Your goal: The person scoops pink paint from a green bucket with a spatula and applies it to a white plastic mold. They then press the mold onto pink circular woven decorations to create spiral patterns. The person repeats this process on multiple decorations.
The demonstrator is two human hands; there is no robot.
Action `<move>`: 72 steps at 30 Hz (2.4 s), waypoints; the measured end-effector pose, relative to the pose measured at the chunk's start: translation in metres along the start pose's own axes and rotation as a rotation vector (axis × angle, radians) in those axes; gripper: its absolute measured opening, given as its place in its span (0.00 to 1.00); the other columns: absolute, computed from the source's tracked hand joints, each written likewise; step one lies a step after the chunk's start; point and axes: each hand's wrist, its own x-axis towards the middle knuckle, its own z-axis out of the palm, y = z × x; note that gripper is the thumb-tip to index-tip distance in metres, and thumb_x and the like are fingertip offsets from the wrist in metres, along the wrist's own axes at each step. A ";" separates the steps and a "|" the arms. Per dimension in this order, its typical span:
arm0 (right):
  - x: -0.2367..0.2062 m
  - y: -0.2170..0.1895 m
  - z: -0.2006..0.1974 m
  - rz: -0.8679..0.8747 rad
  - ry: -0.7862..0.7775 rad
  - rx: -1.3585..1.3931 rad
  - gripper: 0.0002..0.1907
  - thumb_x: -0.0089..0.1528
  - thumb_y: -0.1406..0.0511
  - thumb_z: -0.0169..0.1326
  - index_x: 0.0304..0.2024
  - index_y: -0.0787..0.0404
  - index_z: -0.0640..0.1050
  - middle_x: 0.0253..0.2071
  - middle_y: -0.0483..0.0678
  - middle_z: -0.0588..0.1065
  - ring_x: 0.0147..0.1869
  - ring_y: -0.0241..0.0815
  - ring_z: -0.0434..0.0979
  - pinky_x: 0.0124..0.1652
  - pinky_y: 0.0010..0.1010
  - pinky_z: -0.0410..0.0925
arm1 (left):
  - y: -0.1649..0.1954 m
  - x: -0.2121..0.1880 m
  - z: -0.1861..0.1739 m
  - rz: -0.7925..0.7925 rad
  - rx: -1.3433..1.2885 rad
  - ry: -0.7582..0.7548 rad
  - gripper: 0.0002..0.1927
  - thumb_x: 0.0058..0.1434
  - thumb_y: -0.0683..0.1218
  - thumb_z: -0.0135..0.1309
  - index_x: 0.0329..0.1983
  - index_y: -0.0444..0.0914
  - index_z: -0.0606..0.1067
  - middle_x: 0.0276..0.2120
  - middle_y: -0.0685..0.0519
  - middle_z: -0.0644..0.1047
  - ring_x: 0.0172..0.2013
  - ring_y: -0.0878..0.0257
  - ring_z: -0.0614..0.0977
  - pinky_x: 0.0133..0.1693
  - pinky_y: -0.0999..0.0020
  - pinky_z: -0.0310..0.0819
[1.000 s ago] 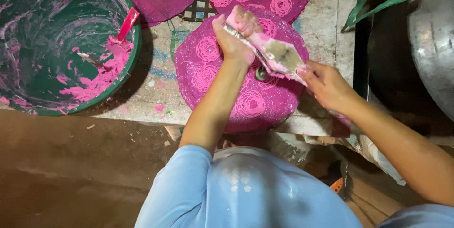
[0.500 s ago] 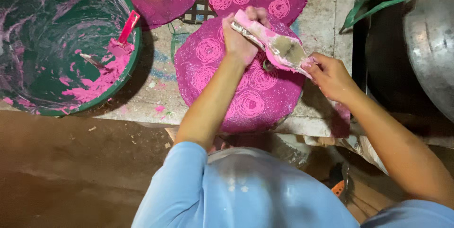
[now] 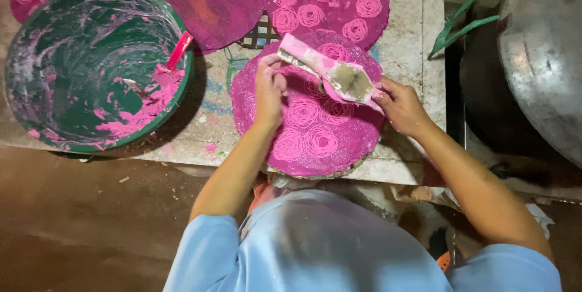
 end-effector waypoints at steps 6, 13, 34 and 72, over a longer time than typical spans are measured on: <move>0.019 -0.114 -0.029 -0.331 -0.122 -0.216 0.25 0.63 0.51 0.57 0.51 0.64 0.76 0.37 0.51 0.76 0.35 0.39 0.77 0.38 0.30 0.69 | 0.152 -0.072 -0.007 0.937 1.284 -0.199 0.36 0.52 0.54 0.60 0.60 0.30 0.67 0.54 0.34 0.72 0.57 0.41 0.69 0.59 0.48 0.63; 0.041 -0.282 -0.002 -1.028 -0.183 -0.437 0.43 0.56 0.42 0.58 0.57 0.70 0.75 0.27 0.49 0.72 0.30 0.50 0.75 0.32 0.40 0.69 | 0.280 -0.110 -0.004 0.255 1.025 -1.082 0.21 0.57 0.51 0.59 0.54 0.42 0.77 0.43 0.45 0.78 0.45 0.49 0.79 0.48 0.47 0.70; 0.136 -0.314 0.175 -0.823 -1.123 0.126 0.20 0.70 0.52 0.49 0.36 0.62 0.73 0.28 0.50 0.71 0.33 0.52 0.76 0.34 0.40 0.65 | 0.322 -0.191 -0.288 0.214 0.610 -0.046 0.21 0.56 0.50 0.59 0.53 0.42 0.77 0.43 0.45 0.78 0.45 0.49 0.79 0.47 0.49 0.71; 0.299 -0.194 0.378 -0.422 -0.805 -1.157 0.09 0.59 0.62 0.53 0.35 0.58 0.82 0.33 0.56 0.81 0.38 0.59 0.83 0.36 0.51 0.75 | 0.082 -0.040 -0.394 -0.275 0.081 0.736 0.21 0.53 0.50 0.60 0.51 0.41 0.76 0.44 0.46 0.78 0.45 0.48 0.80 0.45 0.53 0.73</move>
